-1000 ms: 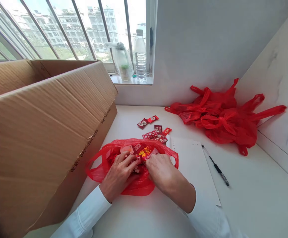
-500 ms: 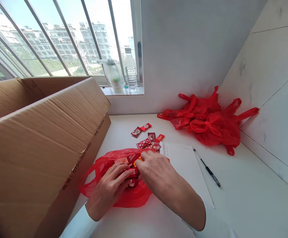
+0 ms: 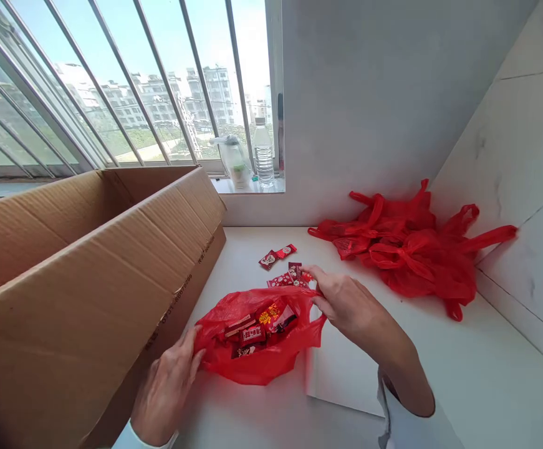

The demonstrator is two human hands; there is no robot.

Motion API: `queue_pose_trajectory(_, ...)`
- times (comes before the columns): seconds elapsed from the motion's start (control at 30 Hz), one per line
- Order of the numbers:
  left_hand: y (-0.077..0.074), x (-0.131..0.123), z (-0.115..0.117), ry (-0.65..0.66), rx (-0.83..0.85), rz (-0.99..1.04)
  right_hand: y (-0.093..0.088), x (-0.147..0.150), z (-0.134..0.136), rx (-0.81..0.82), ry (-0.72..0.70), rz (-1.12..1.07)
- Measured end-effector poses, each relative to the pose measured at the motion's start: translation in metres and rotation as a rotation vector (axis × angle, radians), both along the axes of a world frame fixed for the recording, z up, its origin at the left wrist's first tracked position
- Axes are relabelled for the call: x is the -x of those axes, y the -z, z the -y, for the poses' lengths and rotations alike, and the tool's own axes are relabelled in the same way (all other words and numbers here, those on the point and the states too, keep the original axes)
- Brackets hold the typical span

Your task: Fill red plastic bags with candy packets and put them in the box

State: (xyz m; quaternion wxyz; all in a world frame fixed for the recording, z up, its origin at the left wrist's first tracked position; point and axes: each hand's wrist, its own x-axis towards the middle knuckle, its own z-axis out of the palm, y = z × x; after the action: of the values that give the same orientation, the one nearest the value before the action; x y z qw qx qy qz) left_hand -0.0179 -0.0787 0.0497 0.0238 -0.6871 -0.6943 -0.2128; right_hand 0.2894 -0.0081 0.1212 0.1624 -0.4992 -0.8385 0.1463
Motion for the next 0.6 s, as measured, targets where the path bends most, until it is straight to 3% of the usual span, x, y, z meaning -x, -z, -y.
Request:
queue_pose_trajectory(0.07,-0.021,-0.003,0.008,0.021,0.041,0.084,-0.010,-0.001,-0.008,-0.025,0.072,-0.183)
queue_pose_trajectory(0.17,-0.067,-0.015,0.017,0.110,0.143,0.335,-0.022,0.006,-0.010,-0.075,0.183,-0.517)
queue_pose_trajectory(0.27,-0.108,-0.028,0.014,0.159,-0.026,0.848,-0.026,0.015,-0.004,-0.082,0.164,-0.829)
queue_pose_trajectory(0.33,-0.123,-0.034,0.008,0.162,-0.193,1.055,-0.028,0.018,0.002,-0.113,0.124,-1.002)
queue_pose_trajectory(0.43,-0.134,-0.038,-0.002,0.220,-0.379,1.014,-0.034,0.015,0.010,-0.175,0.116,-1.154)
queue_pose_trajectory(0.6,-0.144,-0.043,-0.015,0.362,-0.544,0.738,-0.046,0.009,0.022,-0.099,0.030,-1.256)
